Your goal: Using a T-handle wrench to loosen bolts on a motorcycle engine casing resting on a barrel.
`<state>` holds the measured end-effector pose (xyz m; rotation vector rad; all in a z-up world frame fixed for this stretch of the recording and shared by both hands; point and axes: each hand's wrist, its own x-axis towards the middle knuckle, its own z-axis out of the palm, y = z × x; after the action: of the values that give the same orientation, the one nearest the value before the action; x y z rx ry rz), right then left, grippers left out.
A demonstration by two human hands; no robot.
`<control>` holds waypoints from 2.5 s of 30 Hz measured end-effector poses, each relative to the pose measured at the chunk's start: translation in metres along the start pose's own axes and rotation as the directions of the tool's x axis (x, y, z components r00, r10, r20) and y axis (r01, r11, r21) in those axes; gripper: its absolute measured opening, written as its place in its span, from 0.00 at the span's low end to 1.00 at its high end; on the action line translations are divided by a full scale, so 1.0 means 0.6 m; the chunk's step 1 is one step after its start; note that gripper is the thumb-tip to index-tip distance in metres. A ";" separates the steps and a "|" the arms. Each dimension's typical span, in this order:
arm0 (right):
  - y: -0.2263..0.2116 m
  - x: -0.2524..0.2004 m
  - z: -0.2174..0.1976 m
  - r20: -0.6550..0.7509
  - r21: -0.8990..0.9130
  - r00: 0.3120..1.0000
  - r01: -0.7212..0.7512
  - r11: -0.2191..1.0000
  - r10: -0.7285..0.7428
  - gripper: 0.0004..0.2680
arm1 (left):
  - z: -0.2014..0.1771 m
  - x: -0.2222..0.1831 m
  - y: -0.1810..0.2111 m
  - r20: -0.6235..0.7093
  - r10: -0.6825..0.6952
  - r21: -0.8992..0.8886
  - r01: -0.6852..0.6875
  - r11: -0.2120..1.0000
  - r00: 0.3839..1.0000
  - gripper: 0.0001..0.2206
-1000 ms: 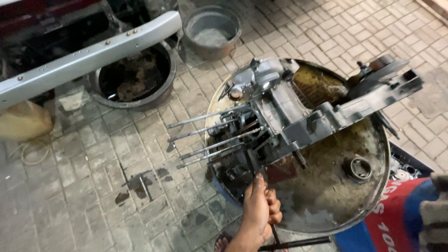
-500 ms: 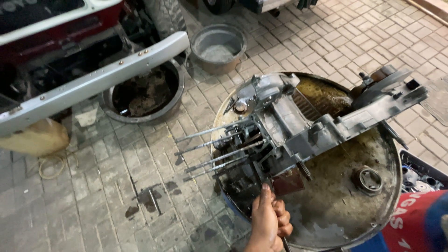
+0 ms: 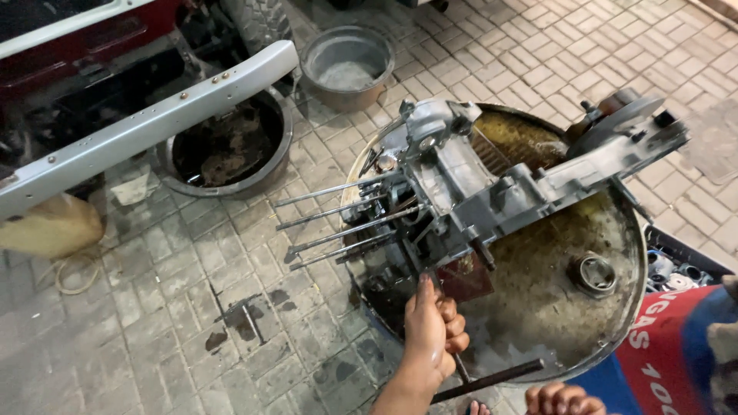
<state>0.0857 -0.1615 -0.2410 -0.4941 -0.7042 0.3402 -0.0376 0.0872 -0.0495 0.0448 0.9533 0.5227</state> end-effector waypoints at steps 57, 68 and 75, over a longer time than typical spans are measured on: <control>0.062 0.037 0.518 -0.599 -0.423 0.787 -0.466 0.777 0.147 0.13 | -0.068 -0.001 0.073 0.203 0.052 0.336 -0.119 0.934 0.978 0.21; 0.056 0.002 0.452 -0.810 -0.184 0.580 -0.115 0.976 -0.084 0.15 | -0.067 0.020 0.067 0.197 0.030 0.293 -0.088 0.952 0.980 0.21; 0.136 0.086 0.507 -0.741 -0.293 0.672 -0.306 0.906 -0.013 0.16 | -0.039 0.028 0.102 0.295 0.098 0.398 -0.215 0.892 0.950 0.20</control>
<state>-0.0970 0.0257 -0.0585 -1.0145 0.0809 0.1192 -0.0731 0.1436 -0.0600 0.5818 0.7842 0.4353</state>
